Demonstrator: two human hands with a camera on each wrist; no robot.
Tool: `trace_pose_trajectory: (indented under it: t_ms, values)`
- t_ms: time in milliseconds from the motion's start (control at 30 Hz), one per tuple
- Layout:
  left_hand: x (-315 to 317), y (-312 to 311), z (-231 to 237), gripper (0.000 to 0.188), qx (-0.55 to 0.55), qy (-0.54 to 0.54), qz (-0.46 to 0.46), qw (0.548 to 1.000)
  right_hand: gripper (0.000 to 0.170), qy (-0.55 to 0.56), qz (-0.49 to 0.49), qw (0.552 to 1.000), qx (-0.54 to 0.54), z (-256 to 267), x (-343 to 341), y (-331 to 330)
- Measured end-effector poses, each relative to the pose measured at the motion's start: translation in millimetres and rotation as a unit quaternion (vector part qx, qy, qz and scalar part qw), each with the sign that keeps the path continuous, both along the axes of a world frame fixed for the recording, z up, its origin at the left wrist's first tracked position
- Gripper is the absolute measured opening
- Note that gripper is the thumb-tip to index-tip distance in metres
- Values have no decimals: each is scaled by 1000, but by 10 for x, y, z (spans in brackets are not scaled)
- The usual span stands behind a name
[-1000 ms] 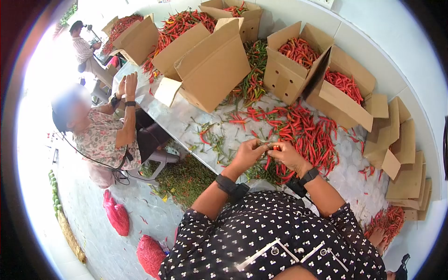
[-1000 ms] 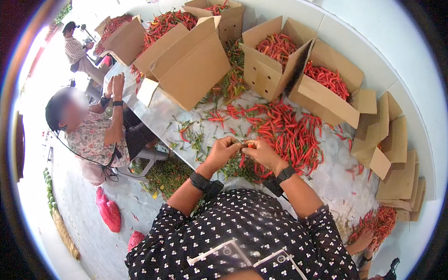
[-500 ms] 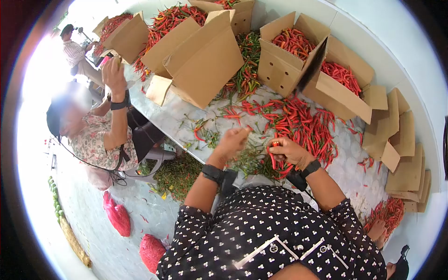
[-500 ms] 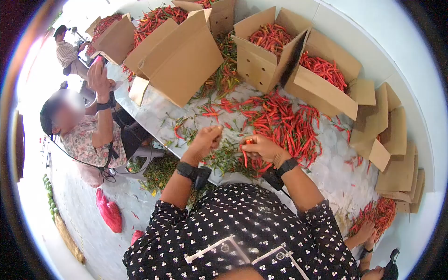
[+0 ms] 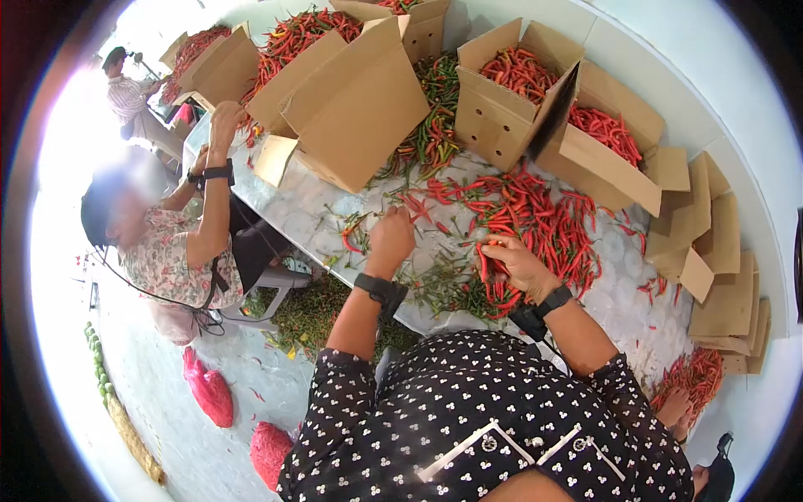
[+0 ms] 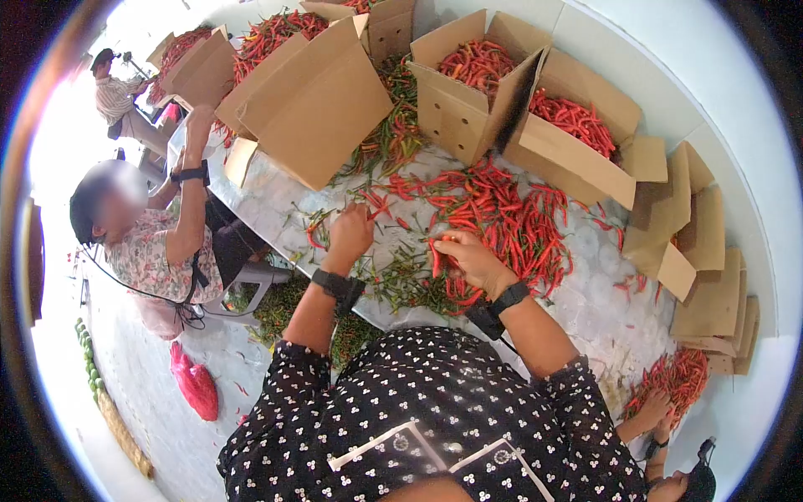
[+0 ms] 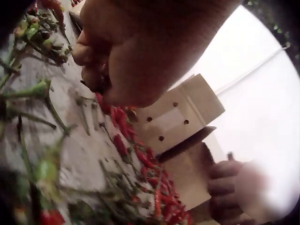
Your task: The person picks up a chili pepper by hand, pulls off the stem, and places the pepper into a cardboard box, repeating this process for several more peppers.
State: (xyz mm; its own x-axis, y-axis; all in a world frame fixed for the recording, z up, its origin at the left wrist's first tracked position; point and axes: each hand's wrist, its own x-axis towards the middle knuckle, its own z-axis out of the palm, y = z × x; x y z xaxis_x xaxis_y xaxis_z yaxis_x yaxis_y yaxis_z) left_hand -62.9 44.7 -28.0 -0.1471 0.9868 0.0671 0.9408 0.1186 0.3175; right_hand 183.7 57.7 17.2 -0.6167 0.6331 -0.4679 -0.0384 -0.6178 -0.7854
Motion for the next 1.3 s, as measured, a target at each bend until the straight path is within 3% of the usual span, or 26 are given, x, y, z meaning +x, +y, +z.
trace_pose_trajectory:
  t_ms: [67,133,167,200,267,300,633,700,733,800,833,900,933,1000,1033,1100,1233,1300]
  values:
    - [147,-96,86,26,12,-51,4,999,18,-18,16,999,23,-23,-4,16]
    - [285,-179,119,29,63,-281,-26,957,18,-27,26,999,30,3,-29,16]
    - [392,-215,133,22,62,-397,-12,916,18,-36,37,998,37,22,-49,8]
    - [457,-258,259,22,63,-397,-10,916,18,-35,40,998,37,55,-73,0]
    - [558,-346,566,21,-35,-471,-53,880,16,-55,35,997,47,128,-119,-21]
    - [589,-360,523,16,0,-504,-81,860,16,-55,36,997,47,108,-137,-23]
    - [612,-430,468,13,105,-347,-143,921,16,-66,49,988,129,84,-142,-48]
    - [626,-441,425,9,23,-484,-108,868,16,-54,43,988,141,83,-107,-46]
    - [622,-442,424,9,23,-484,-107,868,16,-37,60,993,98,164,-82,-54]
    - [591,-449,439,5,-110,-706,-50,697,16,-20,77,995,54,181,-63,-64]
    - [581,-456,442,5,-111,-706,-50,697,16,19,71,997,36,129,-59,-63]
    - [568,-469,442,4,-118,-778,-47,615,17,59,64,996,17,118,-53,-74]
    - [563,-469,433,4,-119,-778,-46,615,17,63,45,997,-2,159,-57,-85]
    - [559,-463,444,8,-111,-723,-53,680,17,68,26,997,-22,165,-57,-84]
    - [591,-467,474,8,-112,-723,-52,680,17,71,27,997,-21,136,-53,-73]
    - [684,-480,562,9,-15,-595,-90,798,16,75,28,997,-20,87,-47,-57]
    - [679,-488,592,9,4,-531,-101,841,15,8,42,999,20,126,-76,-72]
    - [667,-487,532,9,25,-453,-88,887,15,-20,36,998,40,129,-86,-77]
